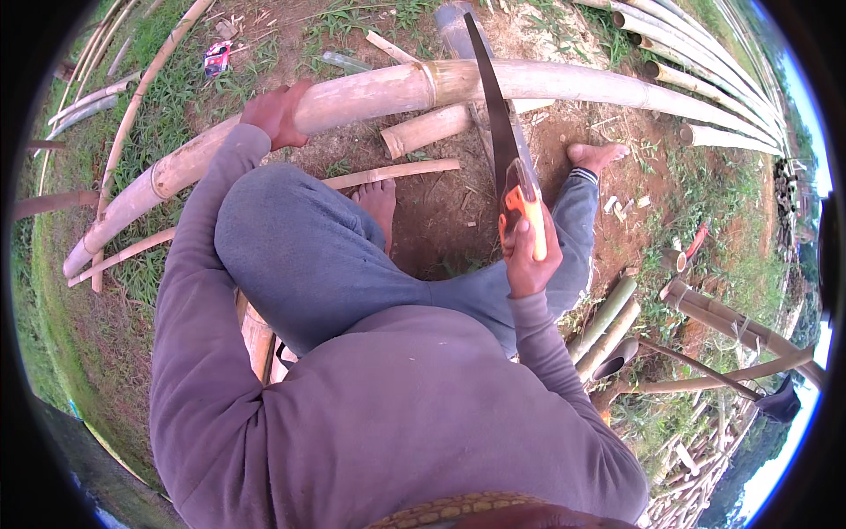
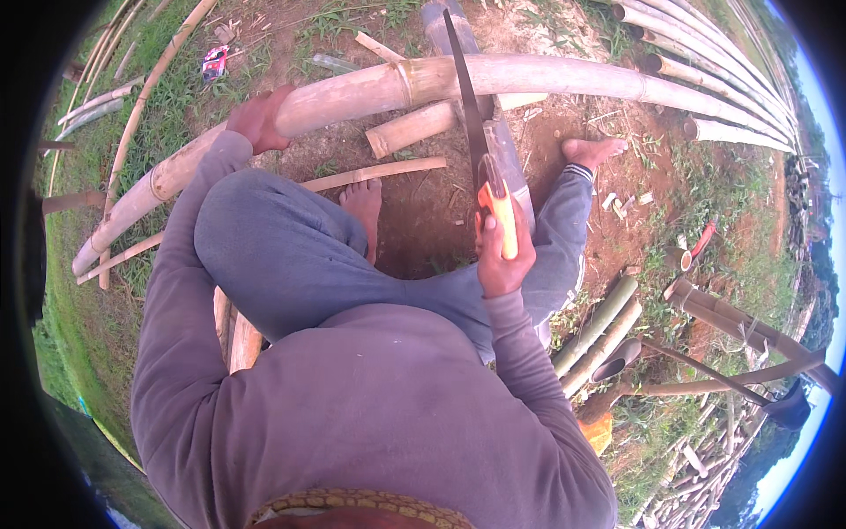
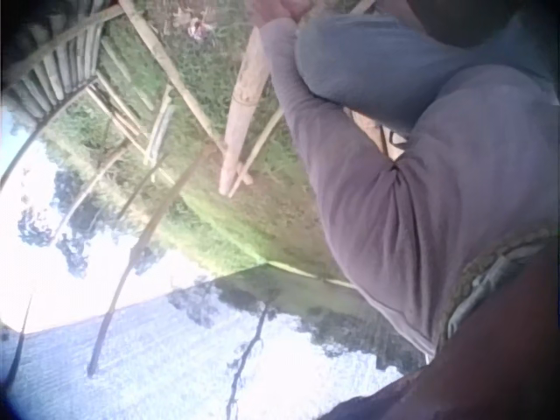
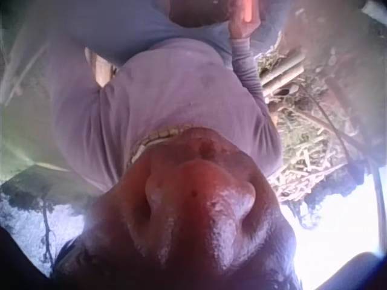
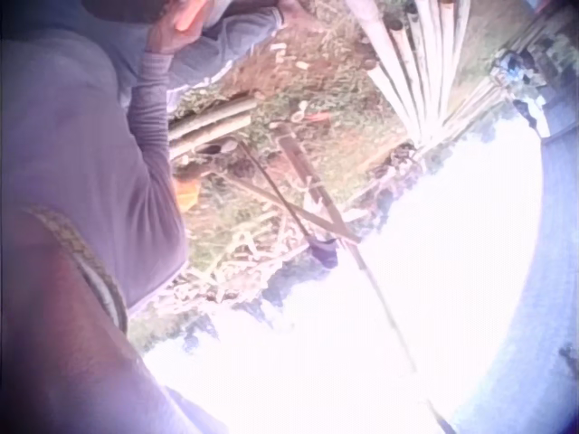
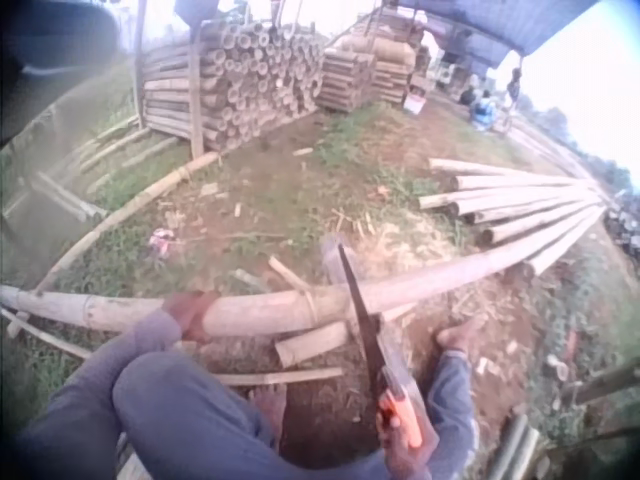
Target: The person sits on the ground and uses a hand saw to cut long bamboo poles into shorter sections. They position each pole on a makeshift support, saw through it, and then move the cut pieces aside.
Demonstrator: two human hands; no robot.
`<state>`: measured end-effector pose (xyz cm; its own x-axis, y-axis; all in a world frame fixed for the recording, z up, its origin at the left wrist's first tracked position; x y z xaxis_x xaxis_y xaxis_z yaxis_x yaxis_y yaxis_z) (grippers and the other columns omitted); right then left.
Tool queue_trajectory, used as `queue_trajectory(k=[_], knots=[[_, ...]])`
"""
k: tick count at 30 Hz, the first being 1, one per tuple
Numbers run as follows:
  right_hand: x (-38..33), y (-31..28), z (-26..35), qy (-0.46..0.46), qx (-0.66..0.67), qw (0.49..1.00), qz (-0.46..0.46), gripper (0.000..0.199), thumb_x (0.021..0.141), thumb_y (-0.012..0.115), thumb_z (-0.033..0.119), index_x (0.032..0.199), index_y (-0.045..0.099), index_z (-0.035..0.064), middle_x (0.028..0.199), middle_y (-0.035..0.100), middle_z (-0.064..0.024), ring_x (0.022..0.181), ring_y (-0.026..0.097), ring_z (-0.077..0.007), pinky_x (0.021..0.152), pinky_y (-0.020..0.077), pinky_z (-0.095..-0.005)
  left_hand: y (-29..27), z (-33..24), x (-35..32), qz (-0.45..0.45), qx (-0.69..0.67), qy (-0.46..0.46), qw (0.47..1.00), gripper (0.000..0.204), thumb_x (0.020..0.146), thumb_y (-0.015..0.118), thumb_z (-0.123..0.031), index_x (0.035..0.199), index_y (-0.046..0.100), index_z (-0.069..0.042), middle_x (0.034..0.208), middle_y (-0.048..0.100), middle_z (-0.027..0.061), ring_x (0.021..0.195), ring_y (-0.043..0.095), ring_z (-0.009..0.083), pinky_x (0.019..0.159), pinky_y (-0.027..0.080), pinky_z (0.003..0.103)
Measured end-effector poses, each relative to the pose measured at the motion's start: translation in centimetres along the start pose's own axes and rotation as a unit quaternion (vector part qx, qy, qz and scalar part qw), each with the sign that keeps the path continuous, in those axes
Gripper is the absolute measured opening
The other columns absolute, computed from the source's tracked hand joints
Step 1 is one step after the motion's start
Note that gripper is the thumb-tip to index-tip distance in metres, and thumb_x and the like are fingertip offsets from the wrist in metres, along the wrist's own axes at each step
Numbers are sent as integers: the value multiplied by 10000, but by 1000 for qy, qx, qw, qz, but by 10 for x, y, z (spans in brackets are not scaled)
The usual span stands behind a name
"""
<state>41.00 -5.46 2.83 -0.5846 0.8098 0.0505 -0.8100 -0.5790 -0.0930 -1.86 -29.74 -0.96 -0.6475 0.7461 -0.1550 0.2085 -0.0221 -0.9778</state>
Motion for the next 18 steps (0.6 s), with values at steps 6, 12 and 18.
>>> queue_trajectory(k=[6, 12, 18], knots=[[-45, -29, -5, 21, -8, 1000, 10, 530, 1081, 686, 255, 1494, 545, -45, 1203, 743, -159, 737, 662, -88, 577, 500, -203, 11, 0, 4, -29, -27, 25, 999, 1014, 623, 923, -343, 1537, 491, -264, 1196, 729, 177, 1086, 730, 419, 946, 582, 530], [121, 61, 17, -22, -9, 1000, 1, 368, 1071, 696, 184, 1371, 667, -26, 920, 719, -53, 721, 627, -59, 584, 493, -227, -1, -3, 9, -1, -17, 22, 1000, 1011, 621, 922, -348, 1532, 490, -268, 1197, 728, 184, 1077, 728, 435, 939, 586, 526], [-50, -33, -5, 15, -37, 999, 3, 439, 1090, 649, 195, 1460, 594, -34, 1089, 750, -91, 669, 602, -56, 558, 471, -205, 7, 2, -2, 2, -13, 6, 1000, 1007, 628, 921, -351, 1533, 488, -264, 1189, 730, 182, 1066, 730, 444, 939, 587, 527]])
Point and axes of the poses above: each hand's wrist, its own x-axis towards the middle knuckle, its own y-axis out of the palm, z = x × y, the point moved 6 cm from there along x, towards the middle knuckle
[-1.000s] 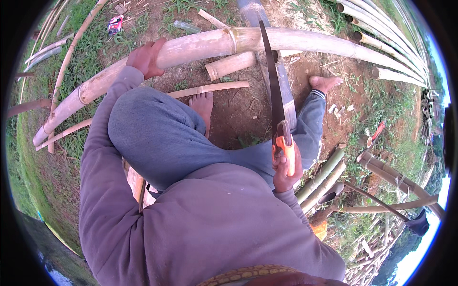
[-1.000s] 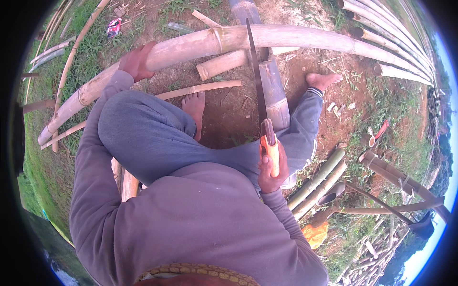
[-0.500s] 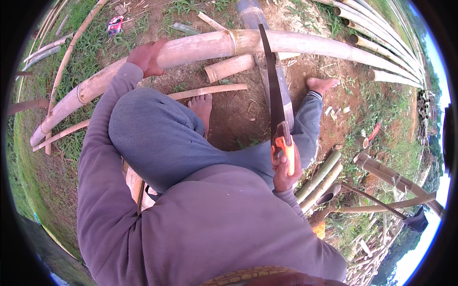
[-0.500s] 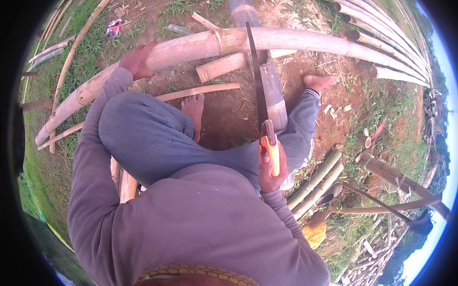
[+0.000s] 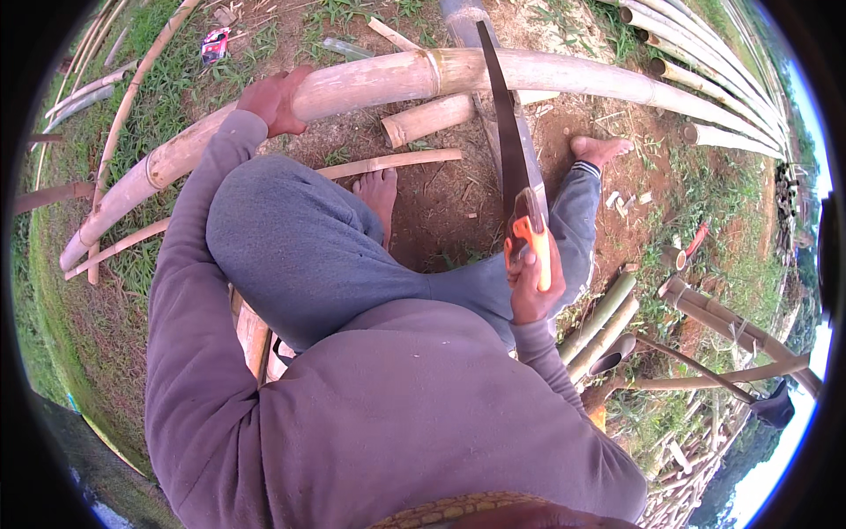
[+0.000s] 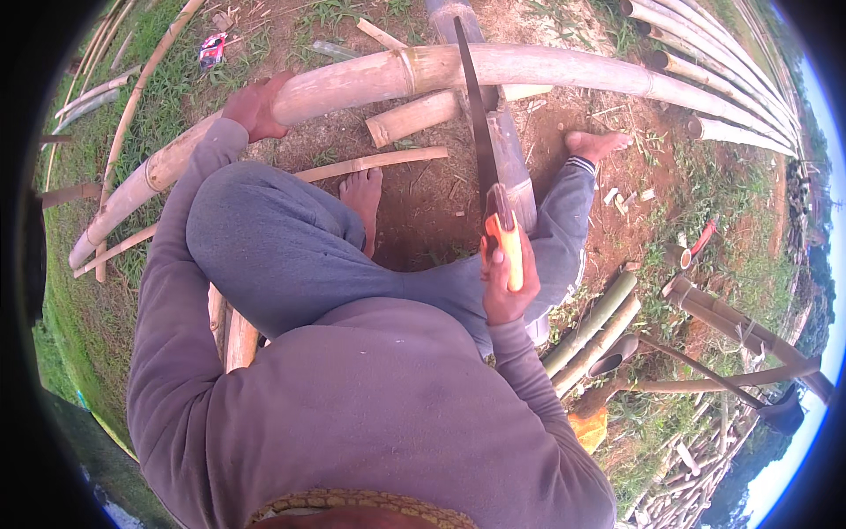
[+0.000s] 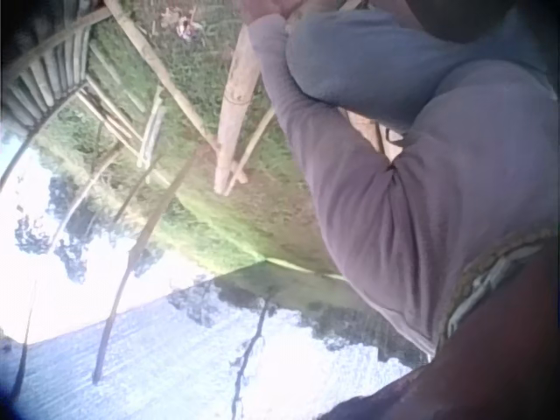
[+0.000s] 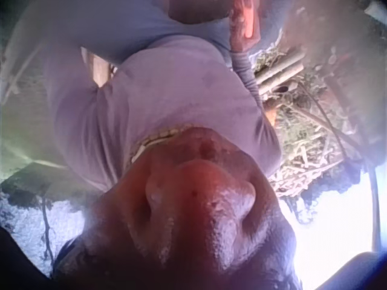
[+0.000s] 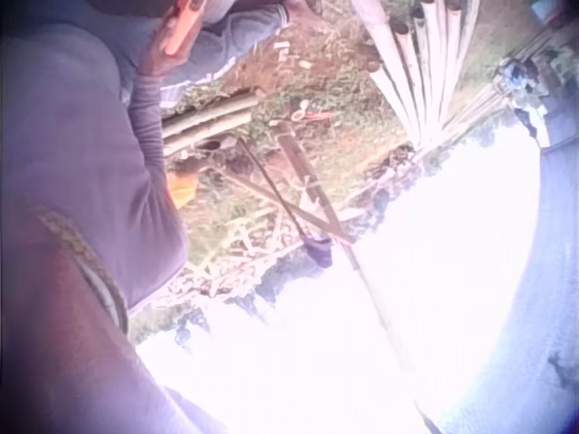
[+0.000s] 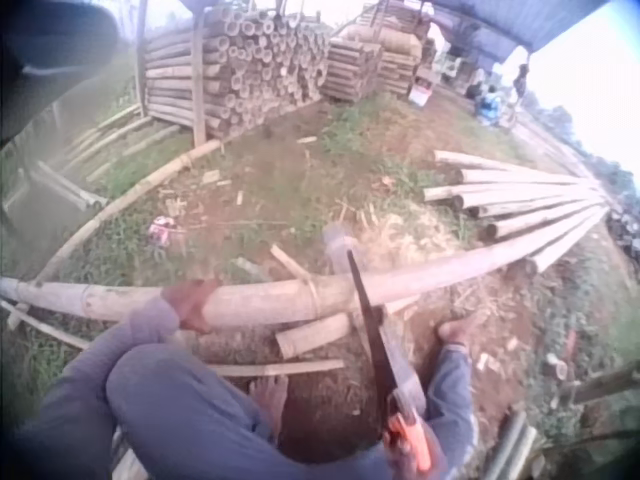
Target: The person sits on the ground and uses a hand saw to cut long bamboo poles into shorter sections. They position each pole on a makeshift support, saw through it, and then move the cut pieces aside.
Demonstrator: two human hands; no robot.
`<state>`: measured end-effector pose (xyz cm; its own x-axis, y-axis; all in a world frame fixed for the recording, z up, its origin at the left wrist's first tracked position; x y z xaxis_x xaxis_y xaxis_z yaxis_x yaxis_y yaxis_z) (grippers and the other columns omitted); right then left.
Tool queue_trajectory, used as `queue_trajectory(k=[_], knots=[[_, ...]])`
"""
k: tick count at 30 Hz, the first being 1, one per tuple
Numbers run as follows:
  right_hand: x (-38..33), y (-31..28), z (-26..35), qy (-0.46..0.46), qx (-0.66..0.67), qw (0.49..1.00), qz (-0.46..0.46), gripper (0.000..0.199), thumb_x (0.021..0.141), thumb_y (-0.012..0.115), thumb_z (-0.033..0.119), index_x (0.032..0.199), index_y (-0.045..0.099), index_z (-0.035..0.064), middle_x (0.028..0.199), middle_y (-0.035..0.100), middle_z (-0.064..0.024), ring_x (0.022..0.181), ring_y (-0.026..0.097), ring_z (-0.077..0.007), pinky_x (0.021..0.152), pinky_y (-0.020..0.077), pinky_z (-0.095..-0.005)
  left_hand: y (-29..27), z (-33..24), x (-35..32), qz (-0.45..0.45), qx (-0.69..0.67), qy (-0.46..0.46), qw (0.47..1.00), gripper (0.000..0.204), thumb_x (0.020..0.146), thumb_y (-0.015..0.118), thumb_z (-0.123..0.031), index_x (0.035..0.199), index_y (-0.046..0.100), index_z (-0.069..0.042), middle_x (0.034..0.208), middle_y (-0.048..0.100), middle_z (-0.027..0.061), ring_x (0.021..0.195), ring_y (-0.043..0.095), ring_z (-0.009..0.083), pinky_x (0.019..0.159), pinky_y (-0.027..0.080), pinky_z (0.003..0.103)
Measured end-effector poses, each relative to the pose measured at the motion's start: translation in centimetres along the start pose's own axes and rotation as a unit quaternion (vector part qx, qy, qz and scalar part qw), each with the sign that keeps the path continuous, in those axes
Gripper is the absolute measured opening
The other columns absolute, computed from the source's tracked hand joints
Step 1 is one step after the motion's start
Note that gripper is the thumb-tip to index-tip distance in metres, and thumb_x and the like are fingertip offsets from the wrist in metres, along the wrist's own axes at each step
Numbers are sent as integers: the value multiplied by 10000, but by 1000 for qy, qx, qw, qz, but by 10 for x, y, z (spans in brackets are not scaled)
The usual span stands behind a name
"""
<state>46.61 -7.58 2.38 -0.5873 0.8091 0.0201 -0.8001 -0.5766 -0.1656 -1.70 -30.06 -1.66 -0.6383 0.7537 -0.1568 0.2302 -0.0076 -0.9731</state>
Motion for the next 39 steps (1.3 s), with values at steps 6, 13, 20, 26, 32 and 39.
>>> queue_trajectory(k=[6, 13, 20, 26, 32, 39], knots=[[73, 29, -14, -14, 88, 996, -9, 419, 1090, 665, 189, 1440, 603, -32, 1016, 740, -63, 667, 596, -47, 557, 481, -205, 0, -6, 7, -20, -7, 22, 1000, 1003, 636, 925, -356, 1534, 487, -259, 1177, 736, 183, 1061, 735, 429, 934, 590, 524], [124, 65, 13, -73, -7, 997, -24, 443, 1083, 689, 255, 1419, 635, -28, 756, 665, -3, 561, 537, -31, 488, 439, -207, -11, -11, 6, 31, 4, -13, 999, 1034, 618, 897, -343, 1557, 470, -281, 1204, 735, 198, 1091, 721, 443, 946, 584, 533], [1, -6, 3, -39, -13, 999, -5, 446, 1102, 639, 199, 1458, 579, -63, 1048, 742, -92, 700, 621, -74, 590, 501, -219, 2, -3, 8, 5, -4, 4, 1000, 1023, 623, 922, -354, 1543, 485, -261, 1195, 738, 175, 1083, 730, 433, 949, 591, 519], [119, 52, -20, -106, -30, 994, -26, 398, 1061, 711, 168, 1403, 630, -18, 983, 696, -43, 758, 626, -74, 646, 522, -233, -6, 0, 31, 35, -12, 7, 999, 1028, 623, 910, -370, 1548, 473, -263, 1225, 726, 194, 1077, 726, 442, 950, 581, 526], [106, 50, -22, -57, 8, 998, -30, 373, 1028, 751, 149, 1332, 615, -18, 1136, 710, -94, 995, 677, -126, 858, 560, -289, -9, -7, 9, 59, 11, 23, 998, 1136, 628, 947, -429, 1605, 401, -235, 1359, 662, 237, 1218, 664, 471, 1048, 536, 541], [110, 43, -29, -60, -17, 998, -33, 405, 1009, 787, 179, 1308, 600, -22, 1128, 701, -96, 958, 662, -132, 830, 552, -293, -51, -72, 54, 66, 92, 139, 984, 1175, 691, 924, -546, 1640, 356, -148, 1479, 591, 225, 1372, 570, 451, 1153, 459, 540]])
Point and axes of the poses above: each hand's wrist, its own x-axis towards the middle knuckle, its own y-axis out of the palm, z = x × y, the point moved 6 cm from there along x, towards the middle knuckle
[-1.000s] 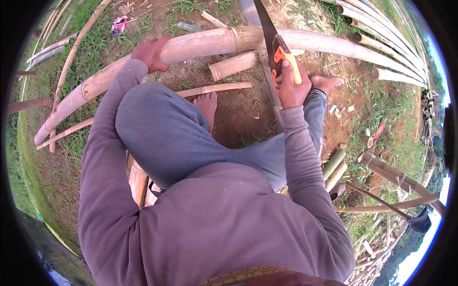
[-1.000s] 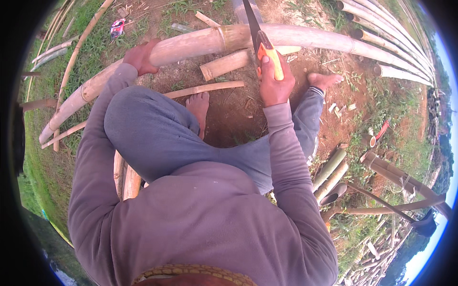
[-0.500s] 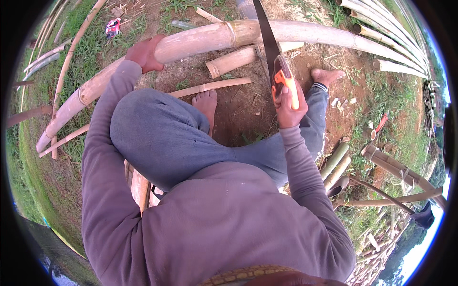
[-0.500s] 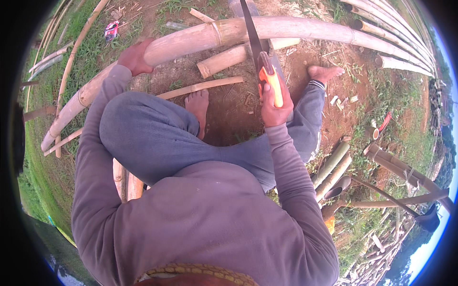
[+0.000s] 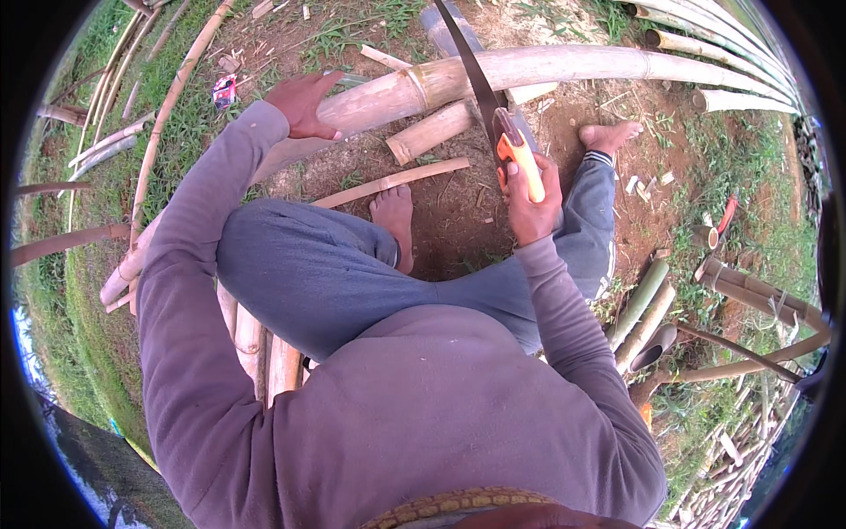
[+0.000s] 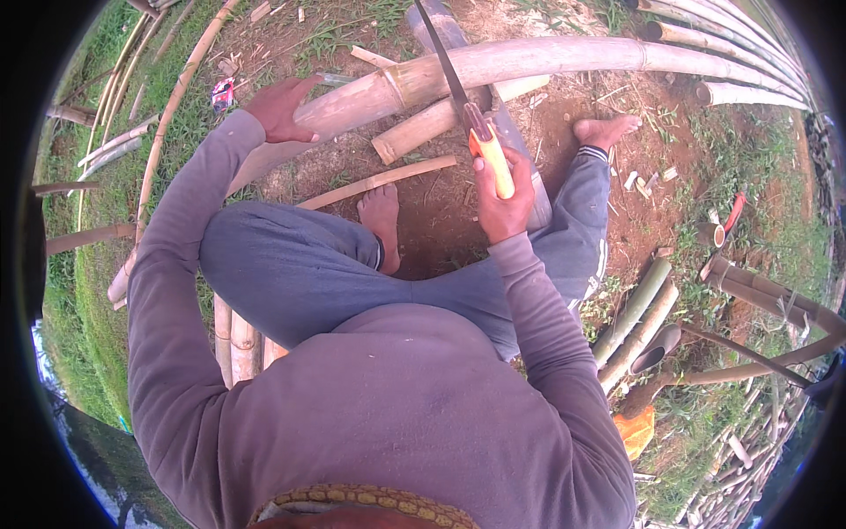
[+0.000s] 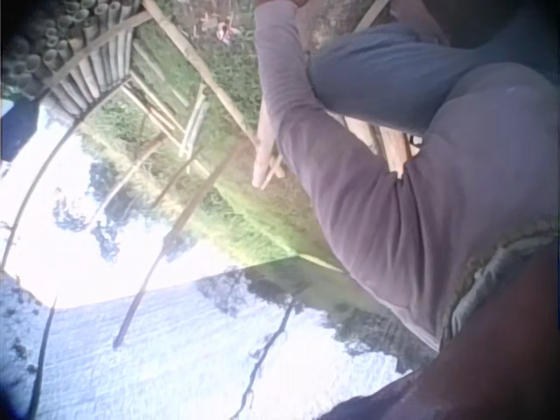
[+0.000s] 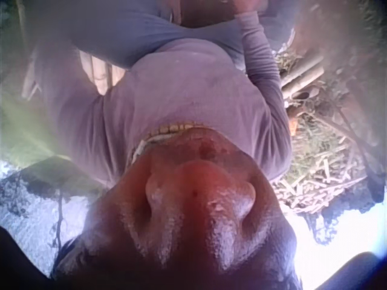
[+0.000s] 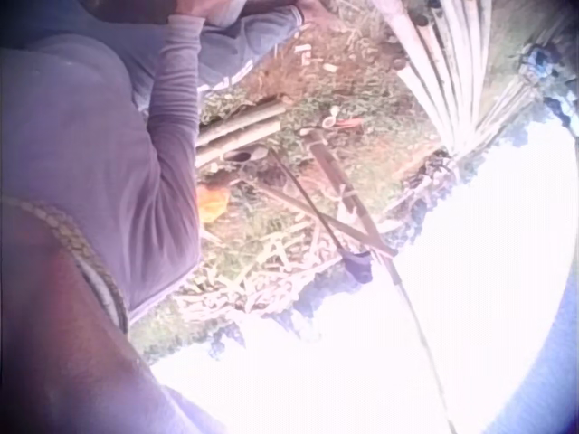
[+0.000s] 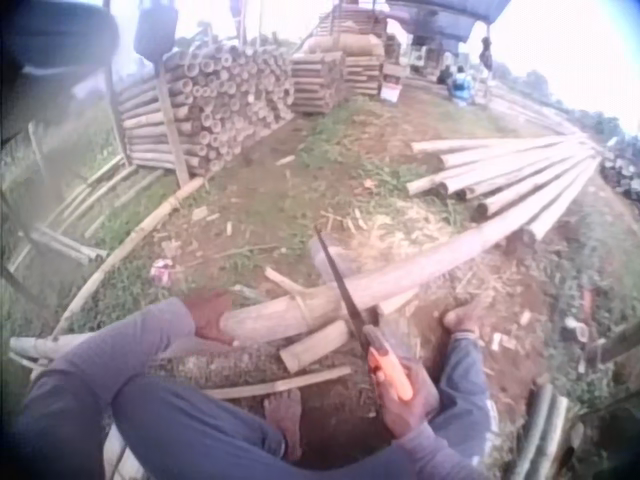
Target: The person sits on the ground and uses a hand saw to cut long bamboo poles into shorter sections. They position each pole on a makeshift support, saw through it, and then move the cut pieces aside.
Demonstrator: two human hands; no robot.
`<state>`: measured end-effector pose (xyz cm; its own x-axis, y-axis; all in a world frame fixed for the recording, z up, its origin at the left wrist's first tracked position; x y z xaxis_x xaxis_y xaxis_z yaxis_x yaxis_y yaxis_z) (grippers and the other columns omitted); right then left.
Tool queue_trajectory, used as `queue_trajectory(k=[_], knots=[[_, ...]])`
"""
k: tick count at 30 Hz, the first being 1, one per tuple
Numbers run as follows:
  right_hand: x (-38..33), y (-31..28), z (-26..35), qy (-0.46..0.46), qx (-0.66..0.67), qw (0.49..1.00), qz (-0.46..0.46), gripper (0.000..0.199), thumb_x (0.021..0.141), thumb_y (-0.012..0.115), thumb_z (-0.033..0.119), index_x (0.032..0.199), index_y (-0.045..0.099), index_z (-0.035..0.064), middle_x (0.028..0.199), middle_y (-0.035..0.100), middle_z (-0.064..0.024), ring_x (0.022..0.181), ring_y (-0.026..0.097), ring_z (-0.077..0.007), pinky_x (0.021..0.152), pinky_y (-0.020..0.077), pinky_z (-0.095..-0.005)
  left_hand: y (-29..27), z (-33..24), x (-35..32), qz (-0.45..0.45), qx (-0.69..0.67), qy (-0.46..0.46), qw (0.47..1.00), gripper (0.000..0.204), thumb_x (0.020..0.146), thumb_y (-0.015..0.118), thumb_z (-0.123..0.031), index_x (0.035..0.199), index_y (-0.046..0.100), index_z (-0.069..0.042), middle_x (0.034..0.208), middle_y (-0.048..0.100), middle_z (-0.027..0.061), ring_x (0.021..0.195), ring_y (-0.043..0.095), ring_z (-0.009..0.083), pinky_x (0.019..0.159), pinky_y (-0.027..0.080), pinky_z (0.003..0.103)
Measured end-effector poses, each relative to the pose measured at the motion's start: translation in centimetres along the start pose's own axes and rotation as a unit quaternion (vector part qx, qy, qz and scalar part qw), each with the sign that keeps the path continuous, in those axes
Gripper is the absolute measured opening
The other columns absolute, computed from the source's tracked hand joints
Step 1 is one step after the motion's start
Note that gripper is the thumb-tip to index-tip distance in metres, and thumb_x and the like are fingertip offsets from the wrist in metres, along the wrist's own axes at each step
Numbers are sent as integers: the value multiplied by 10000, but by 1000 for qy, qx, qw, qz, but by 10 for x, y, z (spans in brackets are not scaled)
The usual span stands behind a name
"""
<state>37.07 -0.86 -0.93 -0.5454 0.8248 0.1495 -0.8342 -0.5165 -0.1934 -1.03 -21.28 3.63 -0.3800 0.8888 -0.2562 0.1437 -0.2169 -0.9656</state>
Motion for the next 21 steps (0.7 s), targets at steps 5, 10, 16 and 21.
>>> queue_trajectory(k=[5, 10, 16, 21], knots=[[-1, -1, 24, -4, 48, 998, 31, 413, 1032, 744, 177, 1359, 595, -27, 1200, 701, -117, 999, 681, -146, 843, 563, -283, -5, -97, 63, -61, 3, 8, 998, 1195, 686, 927, -581, 1640, 353, -147, 1468, 600, 239, 1367, 576, 450, 1144, 474, 534], [-8, -3, 44, -117, 10, 990, 75, 488, 1082, 667, 219, 1468, 551, -55, 1348, 637, -161, 1096, 683, -155, 856, 583, -249, 19, -120, 101, -44, -77, -84, 993, 1059, 713, 935, -564, 1545, 439, -138, 1314, 683, 247, 1202, 694, 464, 1028, 562, 551], [0, -10, 56, -3, 11, 1000, 22, 418, 1076, 661, 149, 1437, 598, -53, 1273, 701, -140, 977, 686, -128, 809, 572, -253, 12, -124, 102, 0, -99, -105, 990, 1087, 714, 918, -502, 1602, 418, -127, 1346, 692, 233, 1214, 697, 420, 1037, 561, 521], [-65, -62, 59, 28, 41, 998, 32, 438, 1064, 674, 135, 1433, 592, -86, 1271, 726, -175, 876, 707, -128, 716, 580, -257, 18, -102, 104, -2, -116, -95, 989, 961, 714, 918, -481, 1493, 525, -78, 1283, 728, 225, 1173, 713, 429, 991, 571, 523]])
Point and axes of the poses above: each hand's wrist, its own x-axis towards the middle knuckle, its own y-axis out of the palm, z = x × y, the point moved 6 cm from there along x, towards the middle knuckle
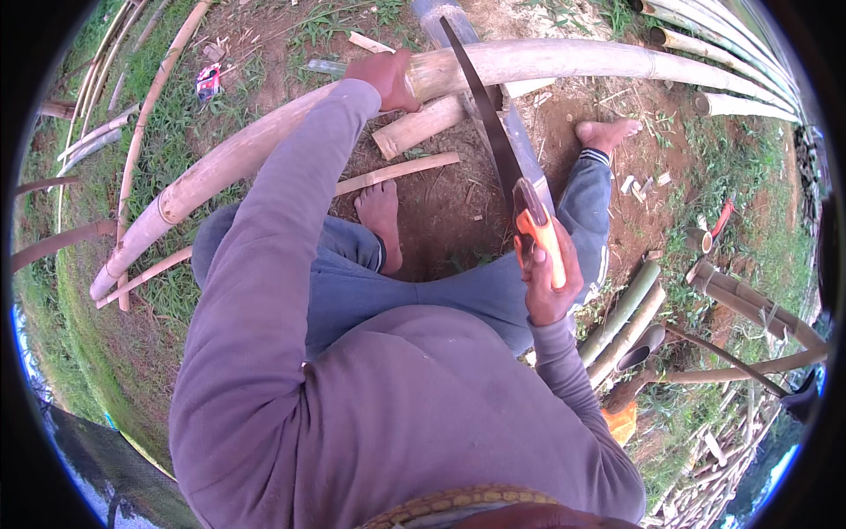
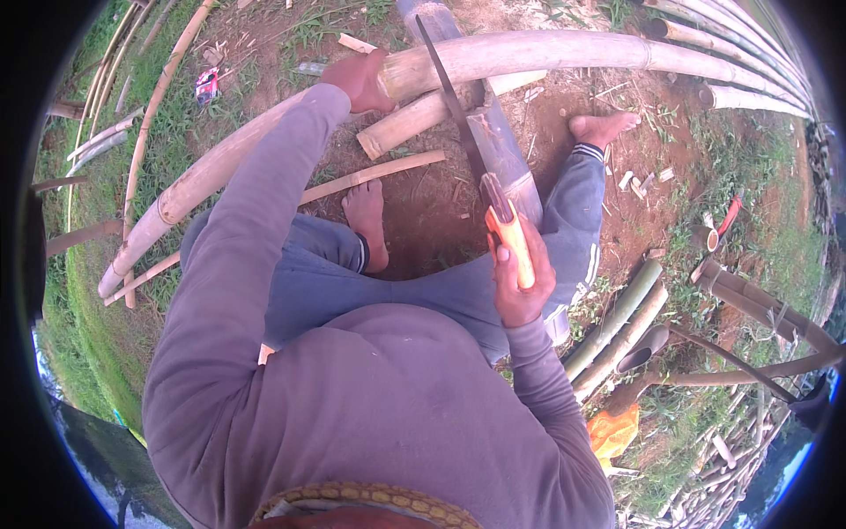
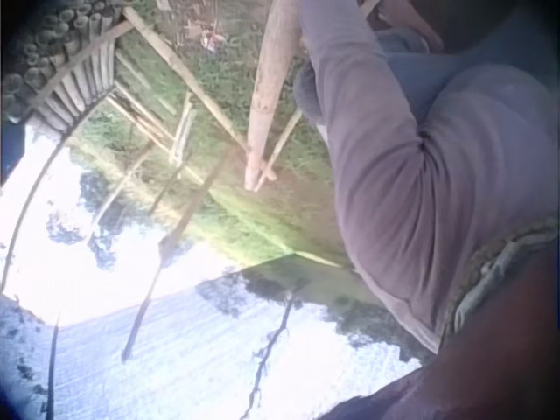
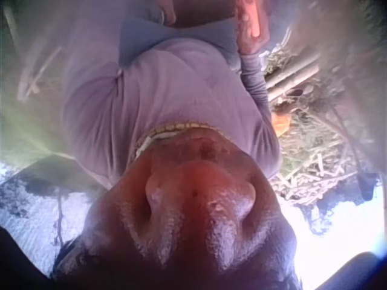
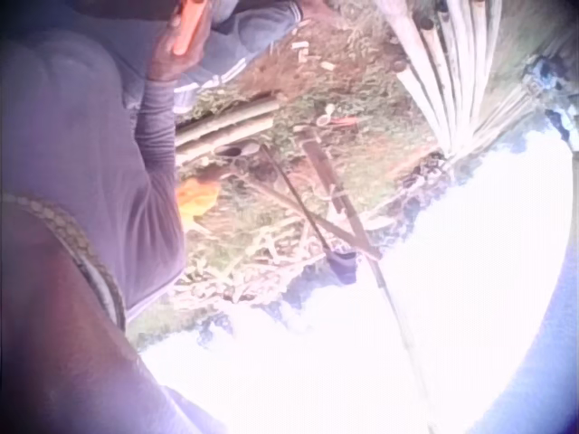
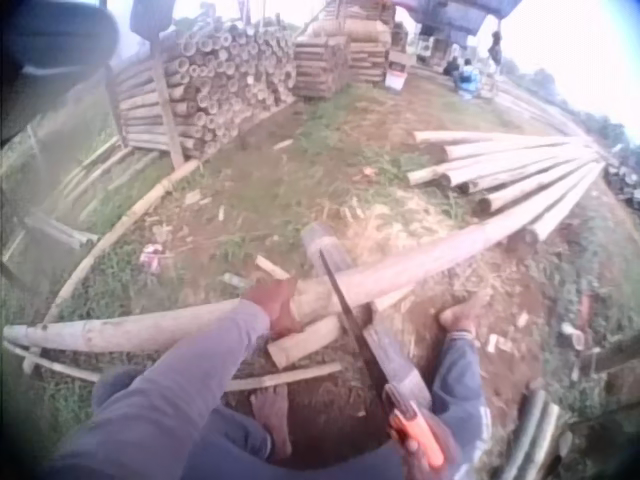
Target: The person sits on the ground and uses a hand saw to cut long bamboo poles into shorter sections. They position each pole on a makeshift support, saw through it, and then move the cut pieces aside.
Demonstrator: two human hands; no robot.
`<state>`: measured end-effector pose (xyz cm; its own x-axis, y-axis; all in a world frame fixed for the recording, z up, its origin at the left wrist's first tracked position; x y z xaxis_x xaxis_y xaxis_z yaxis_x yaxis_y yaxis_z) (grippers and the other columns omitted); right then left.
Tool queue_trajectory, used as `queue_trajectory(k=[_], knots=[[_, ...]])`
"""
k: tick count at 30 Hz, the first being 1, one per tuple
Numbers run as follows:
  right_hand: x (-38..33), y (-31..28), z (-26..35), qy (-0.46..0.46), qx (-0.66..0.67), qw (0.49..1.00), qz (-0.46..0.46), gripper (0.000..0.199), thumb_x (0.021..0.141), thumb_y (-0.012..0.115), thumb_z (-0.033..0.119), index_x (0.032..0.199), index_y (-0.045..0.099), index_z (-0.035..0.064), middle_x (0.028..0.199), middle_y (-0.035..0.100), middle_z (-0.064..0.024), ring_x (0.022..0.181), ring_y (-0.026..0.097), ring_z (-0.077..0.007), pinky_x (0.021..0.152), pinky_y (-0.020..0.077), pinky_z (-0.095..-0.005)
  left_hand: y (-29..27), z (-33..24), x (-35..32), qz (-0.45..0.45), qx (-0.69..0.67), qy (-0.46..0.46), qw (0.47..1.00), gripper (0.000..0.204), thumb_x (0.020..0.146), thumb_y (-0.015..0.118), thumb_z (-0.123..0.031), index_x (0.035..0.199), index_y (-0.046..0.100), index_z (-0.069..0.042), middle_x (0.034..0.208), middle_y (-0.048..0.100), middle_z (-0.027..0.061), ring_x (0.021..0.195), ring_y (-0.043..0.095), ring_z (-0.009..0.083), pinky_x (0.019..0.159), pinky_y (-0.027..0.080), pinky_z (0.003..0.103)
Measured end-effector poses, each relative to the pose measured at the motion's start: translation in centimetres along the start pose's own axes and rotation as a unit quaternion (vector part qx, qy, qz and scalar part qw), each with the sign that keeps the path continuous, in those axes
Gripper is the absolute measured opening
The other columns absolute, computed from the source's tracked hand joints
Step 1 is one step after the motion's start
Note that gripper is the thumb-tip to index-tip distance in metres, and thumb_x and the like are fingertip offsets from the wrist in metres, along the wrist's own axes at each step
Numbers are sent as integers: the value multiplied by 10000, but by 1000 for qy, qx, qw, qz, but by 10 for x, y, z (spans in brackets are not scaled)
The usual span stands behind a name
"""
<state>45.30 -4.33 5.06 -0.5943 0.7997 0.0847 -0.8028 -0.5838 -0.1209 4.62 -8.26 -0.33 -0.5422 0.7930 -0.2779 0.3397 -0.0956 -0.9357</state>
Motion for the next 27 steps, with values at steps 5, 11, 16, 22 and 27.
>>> queue_trajectory(k=[5, 11, 16, 22, 27], knots=[[-2, -26, -19, 8, -31, 999, 21, 486, 1081, 665, 232, 1443, 587, -83, 1247, 737, -171, 723, 673, -95, 582, 520, -217, 3, 0, 6, -29, -2, 17, 999, 883, 697, 929, -465, 1398, 578, -57, 1174, 761, 229, 1101, 735, 435, 956, 578, 518], [105, 47, -22, -77, -44, 996, -11, 421, 1081, 682, 215, 1415, 638, -36, 964, 695, -48, 695, 586, -56, 560, 484, -213, -10, -10, 11, -10, -13, 26, 1000, 882, 674, 909, -477, 1380, 595, -52, 1175, 758, 244, 1087, 739, 431, 953, 581, 517], [1, -13, -20, -4, -59, 998, 12, 481, 1078, 667, 232, 1439, 592, -78, 1243, 732, -195, 775, 679, -105, 619, 543, -229, 2, 12, 16, -12, -17, 28, 999, 895, 652, 904, -502, 1361, 605, -44, 1142, 761, 249, 1061, 744, 432, 946, 585, 510], [7, -4, -25, 18, -13, 1000, -15, 469, 1074, 673, 213, 1439, 592, -69, 1258, 730, -176, 743, 668, -98, 604, 532, -226, 1, 1, 13, -8, -12, 32, 999, 896, 652, 899, -497, 1363, 600, -42, 1194, 748, 252, 1086, 737, 427, 952, 581, 509], [76, 43, -27, -2, 32, 999, -2, 418, 1063, 670, 90, 1445, 595, -61, 1301, 706, -167, 987, 710, -151, 788, 619, -271, -4, 1, 18, 7, -16, 34, 999, 962, 650, 899, -500, 1434, 576, -48, 1198, 747, 255, 1104, 732, 434, 976, 579, 504]])
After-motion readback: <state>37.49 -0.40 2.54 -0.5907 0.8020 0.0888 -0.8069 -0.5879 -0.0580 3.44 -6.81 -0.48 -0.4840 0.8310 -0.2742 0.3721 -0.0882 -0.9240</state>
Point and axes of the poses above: each hand's wrist, its own x-axis towards the middle knuckle, its own y-axis out of the palm, z = x × y, the point moved 6 cm from there along x, towards the middle knuckle
